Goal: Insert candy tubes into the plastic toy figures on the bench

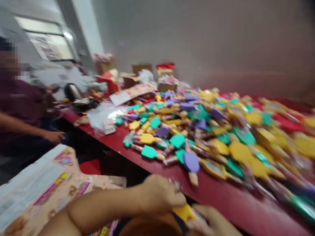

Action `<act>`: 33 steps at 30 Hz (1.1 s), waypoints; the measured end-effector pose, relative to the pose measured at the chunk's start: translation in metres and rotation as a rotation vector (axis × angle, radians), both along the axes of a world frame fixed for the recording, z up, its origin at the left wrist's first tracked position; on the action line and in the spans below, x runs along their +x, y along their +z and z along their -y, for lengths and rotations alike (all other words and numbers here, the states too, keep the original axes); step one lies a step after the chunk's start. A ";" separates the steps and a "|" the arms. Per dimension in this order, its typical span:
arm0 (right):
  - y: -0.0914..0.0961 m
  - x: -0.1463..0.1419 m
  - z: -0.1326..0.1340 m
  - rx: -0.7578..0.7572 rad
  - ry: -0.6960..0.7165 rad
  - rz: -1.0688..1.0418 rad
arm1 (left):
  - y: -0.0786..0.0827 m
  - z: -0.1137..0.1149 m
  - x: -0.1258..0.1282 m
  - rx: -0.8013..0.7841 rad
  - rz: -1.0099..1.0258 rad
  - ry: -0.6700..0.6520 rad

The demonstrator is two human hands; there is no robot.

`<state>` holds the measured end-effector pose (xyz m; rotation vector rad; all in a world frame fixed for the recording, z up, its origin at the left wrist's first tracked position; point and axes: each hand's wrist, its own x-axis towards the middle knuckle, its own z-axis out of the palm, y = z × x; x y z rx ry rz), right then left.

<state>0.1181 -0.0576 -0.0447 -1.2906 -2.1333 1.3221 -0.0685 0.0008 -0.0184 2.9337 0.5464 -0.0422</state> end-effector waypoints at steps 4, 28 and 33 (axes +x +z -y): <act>-0.005 0.018 0.012 -0.349 -0.116 -0.147 | 0.011 -0.025 0.014 0.402 0.157 -0.206; 0.014 0.019 0.047 0.251 -0.271 0.024 | -0.002 -0.002 0.015 -0.308 -0.043 -0.072; -0.023 0.006 0.060 -1.055 -0.520 -0.530 | -0.027 0.018 0.017 -0.356 -0.191 -0.082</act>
